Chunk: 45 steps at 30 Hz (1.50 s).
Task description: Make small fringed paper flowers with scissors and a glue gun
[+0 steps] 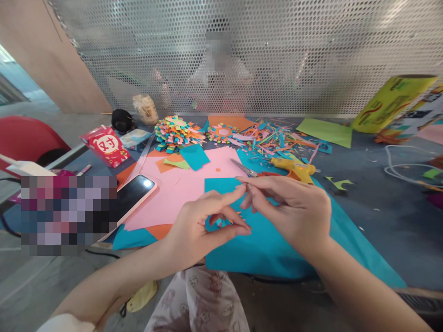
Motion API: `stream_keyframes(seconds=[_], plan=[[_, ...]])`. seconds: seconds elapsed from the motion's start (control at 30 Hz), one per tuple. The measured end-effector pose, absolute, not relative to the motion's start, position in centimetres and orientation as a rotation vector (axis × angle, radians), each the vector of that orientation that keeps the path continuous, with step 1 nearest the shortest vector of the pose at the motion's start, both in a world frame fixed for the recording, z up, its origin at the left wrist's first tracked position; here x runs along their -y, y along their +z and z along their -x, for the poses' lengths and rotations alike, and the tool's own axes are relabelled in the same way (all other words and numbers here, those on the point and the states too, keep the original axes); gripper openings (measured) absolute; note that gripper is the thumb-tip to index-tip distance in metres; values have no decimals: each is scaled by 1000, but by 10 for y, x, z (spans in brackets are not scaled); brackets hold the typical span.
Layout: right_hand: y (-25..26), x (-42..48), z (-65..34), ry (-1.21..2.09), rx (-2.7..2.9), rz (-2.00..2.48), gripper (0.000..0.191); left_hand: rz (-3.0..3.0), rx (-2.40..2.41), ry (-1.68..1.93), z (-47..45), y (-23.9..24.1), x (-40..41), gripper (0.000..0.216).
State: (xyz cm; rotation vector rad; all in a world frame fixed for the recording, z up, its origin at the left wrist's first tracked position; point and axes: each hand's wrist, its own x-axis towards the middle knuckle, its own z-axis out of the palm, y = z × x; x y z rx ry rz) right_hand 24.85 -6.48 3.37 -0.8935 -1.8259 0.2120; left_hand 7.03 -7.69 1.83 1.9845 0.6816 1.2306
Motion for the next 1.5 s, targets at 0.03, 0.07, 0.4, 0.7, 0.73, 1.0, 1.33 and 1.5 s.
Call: stream_keyframes(seconds=[0.03, 0.07, 0.4, 0.7, 0.73, 1.0, 1.33, 1.5], plan=[[33, 65, -249, 162, 1831, 886, 23, -1992, -676, 1211, -70, 18, 77, 55], [33, 66, -249, 134, 1830, 873, 23, -1992, -666, 1203, -70, 18, 78, 56], [33, 74, -253, 751, 1613, 678, 29, -2021, -464, 1209, -66, 16, 78, 61], [31, 73, -256, 884, 1627, 445, 29, -2043, -379, 1209, -63, 22, 79, 57], [32, 72, -256, 866, 1622, 451, 30, -2070, -373, 1219, -64, 22, 79, 57], [37, 78, -252, 687, 1641, 566, 21, -2306, -429, 1333, -66, 16, 78, 54], [36, 77, -255, 617, 1633, 592, 6, -2620, -482, 1422, -62, 21, 80, 54], [37, 75, -254, 822, 1620, 544, 9, -2623, -535, 1437, -59, 26, 82, 61]])
